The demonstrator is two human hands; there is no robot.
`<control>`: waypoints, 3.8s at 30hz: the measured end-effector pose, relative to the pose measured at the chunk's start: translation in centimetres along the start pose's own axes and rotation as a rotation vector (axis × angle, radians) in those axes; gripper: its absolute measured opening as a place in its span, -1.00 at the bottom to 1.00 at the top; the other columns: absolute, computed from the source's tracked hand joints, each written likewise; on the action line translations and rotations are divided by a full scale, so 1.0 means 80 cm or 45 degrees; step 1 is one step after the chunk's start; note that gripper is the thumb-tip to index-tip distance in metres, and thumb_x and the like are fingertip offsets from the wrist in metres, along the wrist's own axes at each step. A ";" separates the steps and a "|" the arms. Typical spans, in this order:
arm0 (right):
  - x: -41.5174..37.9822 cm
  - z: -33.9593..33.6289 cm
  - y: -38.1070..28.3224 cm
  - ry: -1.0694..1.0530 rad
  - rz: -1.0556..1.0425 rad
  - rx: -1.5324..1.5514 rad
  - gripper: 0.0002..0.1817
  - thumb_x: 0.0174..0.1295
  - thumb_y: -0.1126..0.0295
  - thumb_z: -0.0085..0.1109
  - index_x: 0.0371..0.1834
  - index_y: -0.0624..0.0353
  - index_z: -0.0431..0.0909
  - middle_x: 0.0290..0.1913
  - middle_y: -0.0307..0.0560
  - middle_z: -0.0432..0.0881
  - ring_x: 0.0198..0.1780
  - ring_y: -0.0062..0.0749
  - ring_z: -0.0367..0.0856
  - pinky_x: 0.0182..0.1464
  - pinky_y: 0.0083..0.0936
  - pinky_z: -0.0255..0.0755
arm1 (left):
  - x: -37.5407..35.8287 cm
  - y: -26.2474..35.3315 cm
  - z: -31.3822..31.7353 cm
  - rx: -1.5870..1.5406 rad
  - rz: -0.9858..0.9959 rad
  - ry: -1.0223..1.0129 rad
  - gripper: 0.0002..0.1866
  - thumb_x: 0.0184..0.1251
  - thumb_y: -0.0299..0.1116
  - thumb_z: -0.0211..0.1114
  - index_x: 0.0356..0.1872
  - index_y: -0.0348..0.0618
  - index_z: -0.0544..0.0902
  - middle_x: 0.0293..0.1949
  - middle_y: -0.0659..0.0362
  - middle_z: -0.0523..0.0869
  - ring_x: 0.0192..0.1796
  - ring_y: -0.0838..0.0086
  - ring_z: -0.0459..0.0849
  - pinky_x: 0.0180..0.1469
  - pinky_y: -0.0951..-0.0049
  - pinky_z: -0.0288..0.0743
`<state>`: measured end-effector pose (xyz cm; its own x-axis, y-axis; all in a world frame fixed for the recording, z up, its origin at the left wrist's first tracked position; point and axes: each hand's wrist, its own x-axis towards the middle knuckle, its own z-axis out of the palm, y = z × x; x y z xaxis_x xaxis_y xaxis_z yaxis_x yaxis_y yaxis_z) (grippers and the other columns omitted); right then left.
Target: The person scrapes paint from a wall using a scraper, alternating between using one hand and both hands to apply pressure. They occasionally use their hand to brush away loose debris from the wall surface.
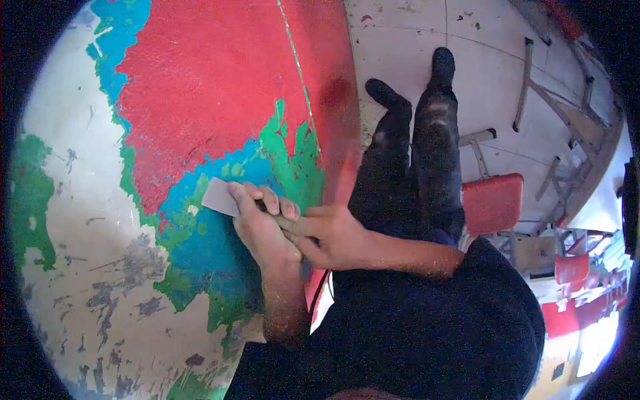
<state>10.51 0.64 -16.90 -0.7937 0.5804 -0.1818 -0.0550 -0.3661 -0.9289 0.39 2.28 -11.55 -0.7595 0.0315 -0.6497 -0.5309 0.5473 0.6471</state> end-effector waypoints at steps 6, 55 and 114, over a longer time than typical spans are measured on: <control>0.028 0.006 0.000 0.094 -0.141 0.028 -0.73 0.11 0.43 0.06 -0.10 0.15 0.54 -0.56 0.13 0.49 -0.53 -0.01 0.54 -0.43 -0.21 0.44 | 0.012 0.018 0.009 0.064 0.170 -0.055 -0.62 0.43 0.01 -0.07 -0.47 -0.04 0.30 -0.65 0.27 0.28 -0.70 0.49 0.31 -0.64 0.49 0.24; 0.029 -0.203 -0.002 -0.342 -0.030 -0.233 -0.58 0.29 0.35 -0.05 0.21 0.22 0.35 -0.28 0.13 0.60 -0.26 -0.16 0.63 -0.18 -0.33 0.45 | -0.020 -0.041 0.034 -0.101 0.622 0.024 -0.49 0.44 -0.02 -0.14 0.03 -0.34 0.44 -0.17 -0.03 0.61 -0.15 0.12 0.65 -0.08 0.26 0.54; 0.027 -0.013 0.028 -0.013 -0.194 0.192 -0.87 0.04 0.60 0.15 -0.32 0.29 0.59 -0.61 -0.05 0.43 -0.66 -0.39 0.39 -0.60 -0.51 0.26 | 0.000 -0.018 0.006 -0.371 0.364 0.161 -0.52 0.47 -0.01 -0.16 -0.62 -0.09 0.26 -0.80 0.24 0.21 -0.82 0.48 0.23 -0.70 0.43 0.28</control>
<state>9.36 1.83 -19.74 -0.7752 0.6305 -0.0386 -0.2645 -0.3795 -0.8866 1.33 1.88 -12.67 -0.9221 0.0352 -0.3853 -0.3622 0.2714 0.8917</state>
